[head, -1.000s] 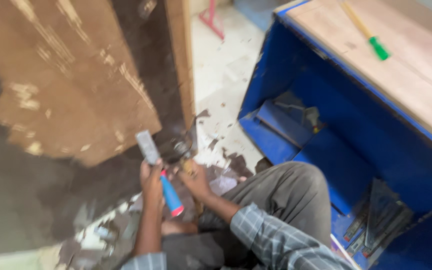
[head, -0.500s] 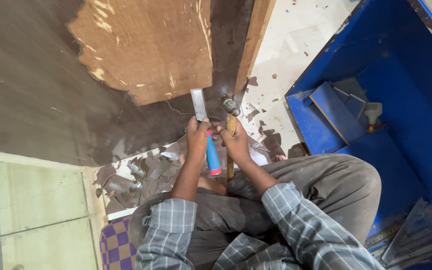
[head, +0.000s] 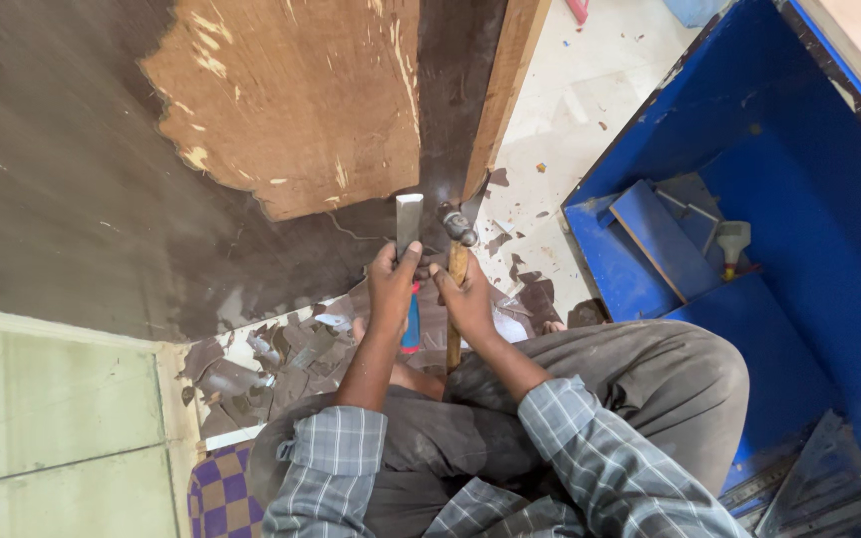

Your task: The person sits on the floor and uses a hammer and a scraper to remove dark brown wallpaper from a wooden surface. They repeatedly strike the scraper with the hammer to pry off the material, which falls onto the floor.

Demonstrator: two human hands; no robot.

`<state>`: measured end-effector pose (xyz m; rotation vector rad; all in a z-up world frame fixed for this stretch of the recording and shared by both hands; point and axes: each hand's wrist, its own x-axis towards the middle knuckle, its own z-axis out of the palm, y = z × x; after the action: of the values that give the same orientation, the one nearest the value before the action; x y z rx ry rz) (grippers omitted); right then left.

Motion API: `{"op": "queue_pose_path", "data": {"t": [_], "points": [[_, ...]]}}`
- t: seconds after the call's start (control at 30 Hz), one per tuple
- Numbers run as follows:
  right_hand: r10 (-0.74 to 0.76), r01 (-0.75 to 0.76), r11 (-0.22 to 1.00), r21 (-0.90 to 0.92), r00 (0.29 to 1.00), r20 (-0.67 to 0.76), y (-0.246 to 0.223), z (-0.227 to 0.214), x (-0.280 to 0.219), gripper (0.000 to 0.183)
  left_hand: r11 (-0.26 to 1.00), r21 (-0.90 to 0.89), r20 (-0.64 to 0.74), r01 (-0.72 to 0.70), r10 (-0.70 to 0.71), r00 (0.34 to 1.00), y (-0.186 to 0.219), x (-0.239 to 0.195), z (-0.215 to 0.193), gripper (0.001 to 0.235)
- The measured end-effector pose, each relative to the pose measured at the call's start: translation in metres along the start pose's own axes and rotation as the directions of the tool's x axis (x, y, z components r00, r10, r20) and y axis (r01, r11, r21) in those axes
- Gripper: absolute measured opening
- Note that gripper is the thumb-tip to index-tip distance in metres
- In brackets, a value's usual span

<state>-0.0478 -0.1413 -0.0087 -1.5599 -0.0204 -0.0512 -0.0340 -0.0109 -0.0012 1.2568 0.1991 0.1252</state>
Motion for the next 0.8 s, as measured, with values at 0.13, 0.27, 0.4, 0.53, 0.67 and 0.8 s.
{"op": "queue_pose_path", "data": {"t": [0.13, 0.27, 0.4, 0.53, 0.67, 0.8], "points": [[0.018, -0.018, 0.999, 0.027, 1.0, 0.021, -0.001, 0.005, -0.003, 0.03, 0.997, -0.079, 0.006, 0.005, -0.005, 1.0, -0.001, 0.001, 0.001, 0.018], [0.039, -0.041, 0.996, 0.075, 0.999, 0.034, 0.007, 0.01, -0.002, 0.033, 0.992, 0.12, -0.019, -0.05, 0.052, 0.998, 0.003, 0.0, -0.004, 0.02], [0.091, -0.091, 0.995, 0.039, 0.996, 0.004, 0.005, 0.014, -0.001, 0.036, 0.93, 0.325, -0.003, -0.174, 0.185, 0.983, -0.003, 0.006, -0.012, 0.024], [0.052, -0.054, 0.996, 0.07, 0.998, 0.025, 0.002, 0.017, -0.001, 0.036, 0.879, 0.46, -0.035, -0.128, 0.161, 0.986, -0.008, 0.011, -0.019, 0.027], [0.053, -0.054, 0.996, 0.064, 0.998, 0.021, 0.005, 0.016, 0.002, 0.037, 0.924, 0.362, -0.051, -0.122, 0.151, 0.987, -0.006, 0.01, -0.019, 0.025], [0.083, -0.082, 0.995, 0.062, 0.997, -0.001, 0.001, 0.014, 0.001, 0.04, 0.997, 0.079, -0.113, -0.017, 0.026, 0.993, -0.005, 0.009, -0.016, 0.023]]}}
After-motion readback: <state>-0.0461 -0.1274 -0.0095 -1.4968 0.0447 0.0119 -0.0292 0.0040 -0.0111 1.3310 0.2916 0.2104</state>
